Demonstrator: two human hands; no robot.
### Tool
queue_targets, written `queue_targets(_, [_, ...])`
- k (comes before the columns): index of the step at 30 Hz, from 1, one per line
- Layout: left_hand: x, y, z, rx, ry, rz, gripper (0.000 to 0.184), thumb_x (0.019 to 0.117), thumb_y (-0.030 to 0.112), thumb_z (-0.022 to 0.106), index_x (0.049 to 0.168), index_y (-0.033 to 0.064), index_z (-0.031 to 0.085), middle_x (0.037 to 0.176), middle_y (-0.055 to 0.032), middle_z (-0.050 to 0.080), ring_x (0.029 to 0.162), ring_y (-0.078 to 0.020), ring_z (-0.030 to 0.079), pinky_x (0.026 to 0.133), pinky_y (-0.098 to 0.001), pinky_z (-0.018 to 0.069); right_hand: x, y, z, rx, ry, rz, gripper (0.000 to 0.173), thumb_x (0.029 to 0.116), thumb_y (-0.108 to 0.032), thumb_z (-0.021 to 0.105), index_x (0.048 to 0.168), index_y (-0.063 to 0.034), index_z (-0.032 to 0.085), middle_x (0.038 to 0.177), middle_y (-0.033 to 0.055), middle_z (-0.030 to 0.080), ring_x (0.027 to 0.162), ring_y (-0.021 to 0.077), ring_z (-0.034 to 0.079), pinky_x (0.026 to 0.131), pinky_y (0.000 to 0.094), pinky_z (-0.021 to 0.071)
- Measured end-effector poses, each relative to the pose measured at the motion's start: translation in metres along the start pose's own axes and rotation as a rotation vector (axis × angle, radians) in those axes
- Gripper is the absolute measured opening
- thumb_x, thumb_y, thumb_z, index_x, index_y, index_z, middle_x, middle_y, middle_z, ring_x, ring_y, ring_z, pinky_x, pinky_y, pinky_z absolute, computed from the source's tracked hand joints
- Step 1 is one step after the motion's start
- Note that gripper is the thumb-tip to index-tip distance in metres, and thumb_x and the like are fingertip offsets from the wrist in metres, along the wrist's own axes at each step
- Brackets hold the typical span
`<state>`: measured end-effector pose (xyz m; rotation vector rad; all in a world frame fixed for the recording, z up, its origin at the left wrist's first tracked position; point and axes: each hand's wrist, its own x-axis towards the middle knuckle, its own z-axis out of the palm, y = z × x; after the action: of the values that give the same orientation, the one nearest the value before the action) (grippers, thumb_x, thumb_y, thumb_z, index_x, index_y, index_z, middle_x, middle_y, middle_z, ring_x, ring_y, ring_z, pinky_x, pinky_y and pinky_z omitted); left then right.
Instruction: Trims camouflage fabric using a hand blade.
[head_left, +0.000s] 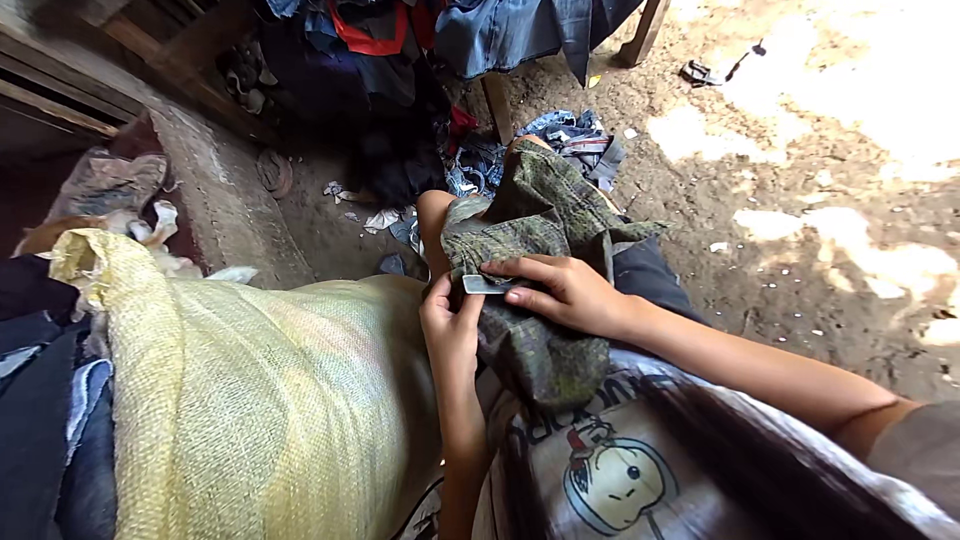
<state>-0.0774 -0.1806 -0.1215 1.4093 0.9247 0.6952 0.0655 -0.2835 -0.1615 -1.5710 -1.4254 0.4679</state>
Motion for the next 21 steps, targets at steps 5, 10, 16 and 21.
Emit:
queue_targets(5, [-0.004, -0.006, -0.001, -0.078, 0.006, -0.033, 0.014, 0.0901, -0.006, 0.059, 0.097, 0.0004, 0.07, 0.083, 0.0013, 0.071, 0.079, -0.0033, 0.069, 0.078, -0.0225, 0.0584, -0.002, 0.002, 0.001, -0.052, 0.007, -0.003, 0.043, 0.1029, -0.043, 0.054, 0.135, -0.0187, 0.066, 0.104, 0.006, 0.073, 0.082, 0.0193, 0.07, 0.065, 0.0409, 0.0564])
queue_targets(10, [-0.01, -0.003, 0.007, -0.075, 0.048, 0.102, 0.014, 0.0882, -0.004, 0.061, 0.093, 0.0033, 0.072, 0.079, 0.0035, 0.072, 0.075, -0.0024, 0.069, 0.073, -0.0223, 0.0593, -0.003, -0.005, 0.0, -0.131, 0.101, -0.056, 0.043, 0.1035, -0.042, 0.052, 0.137, -0.0189, 0.066, 0.085, 0.0066, 0.066, 0.064, 0.0187, 0.062, 0.052, 0.0358, 0.0497])
queue_targets(16, [-0.017, 0.002, 0.022, -0.195, 0.072, 0.099, 0.015, 0.0877, -0.006, 0.06, 0.092, 0.004, 0.071, 0.079, 0.0026, 0.071, 0.075, -0.0036, 0.069, 0.072, -0.0232, 0.0597, -0.005, -0.01, 0.0, -0.209, 0.217, -0.104, 0.041, 0.1046, -0.04, 0.051, 0.132, -0.017, 0.07, 0.076, 0.0055, 0.058, 0.057, 0.0165, 0.054, 0.048, 0.0312, 0.0429])
queue_targets(21, [-0.019, 0.002, 0.028, -0.277, 0.071, 0.047, 0.017, 0.0874, -0.008, 0.057, 0.091, 0.0039, 0.069, 0.08, 0.0017, 0.071, 0.077, -0.0042, 0.07, 0.074, -0.0239, 0.0599, -0.002, -0.012, 0.001, -0.07, 0.227, -0.056, 0.038, 0.1041, -0.037, 0.053, 0.121, -0.0089, 0.073, 0.087, 0.006, 0.066, 0.071, 0.0142, 0.063, 0.058, 0.0309, 0.0507])
